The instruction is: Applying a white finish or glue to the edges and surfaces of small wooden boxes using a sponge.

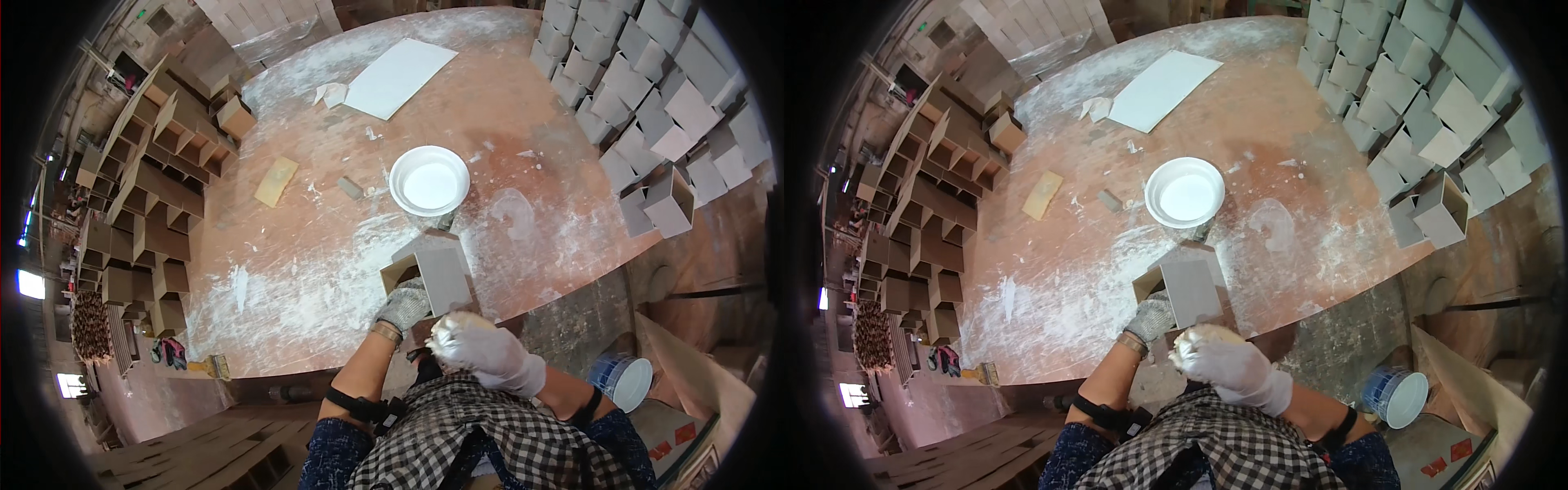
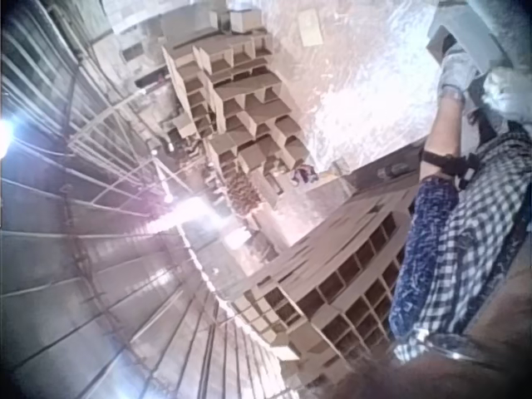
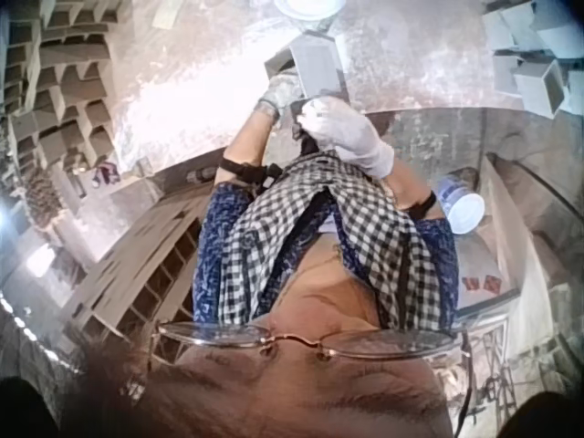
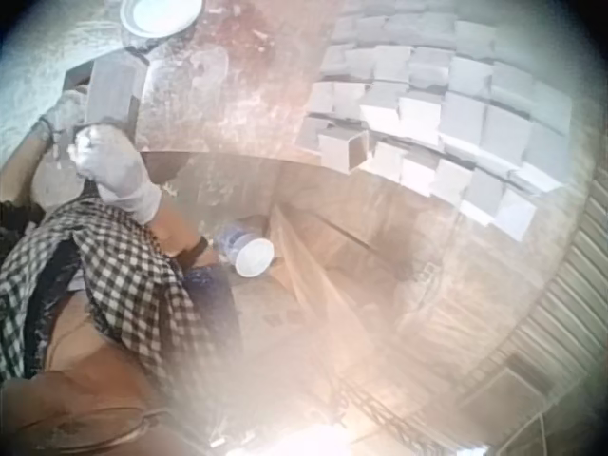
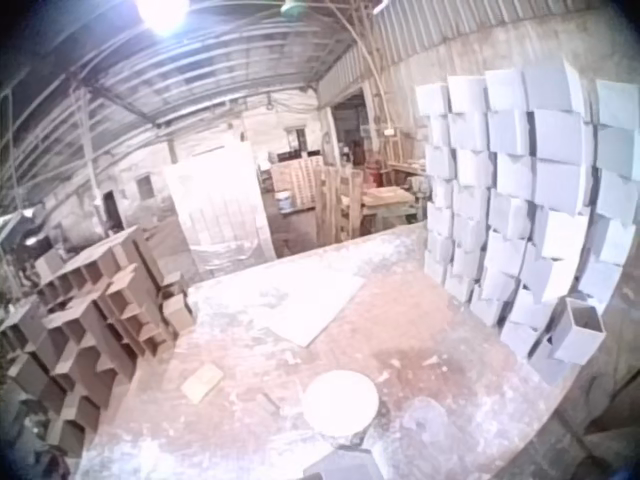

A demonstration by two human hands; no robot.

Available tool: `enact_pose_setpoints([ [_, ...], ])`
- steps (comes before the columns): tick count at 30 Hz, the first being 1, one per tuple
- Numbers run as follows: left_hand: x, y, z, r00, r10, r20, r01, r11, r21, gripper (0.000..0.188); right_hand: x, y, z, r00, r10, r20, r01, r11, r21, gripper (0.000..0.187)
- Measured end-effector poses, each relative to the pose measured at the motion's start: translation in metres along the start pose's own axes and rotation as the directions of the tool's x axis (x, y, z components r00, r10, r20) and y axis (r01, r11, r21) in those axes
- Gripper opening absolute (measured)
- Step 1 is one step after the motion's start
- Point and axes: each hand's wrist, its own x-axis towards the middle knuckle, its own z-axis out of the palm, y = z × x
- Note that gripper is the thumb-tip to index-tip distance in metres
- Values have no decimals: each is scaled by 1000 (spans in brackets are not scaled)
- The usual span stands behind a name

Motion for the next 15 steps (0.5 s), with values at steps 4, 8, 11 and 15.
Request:
enact_pose_setpoints([
  [4, 6, 13, 3, 956, 87, -279, -84, 996, 24, 34, -11, 19, -10, 965, 137, -225, -58, 944, 323, 29],
  [8, 22, 12, 11, 993, -25, -115, 37, 994, 103, 39, 41, 60, -21, 949, -97, -301, 20, 968, -249, 24],
  [11, 28, 33, 1, 988, -27, -155, 44, 993, 113, 33, 59, 81, -13, 970, -139, -201, 62, 935, -349, 18],
  [15, 29, 40, -4, 987, -62, -151, 68, 997, 33, 38, 56, 80, -8, 998, 16, -60, -38, 921, -388, 17],
])
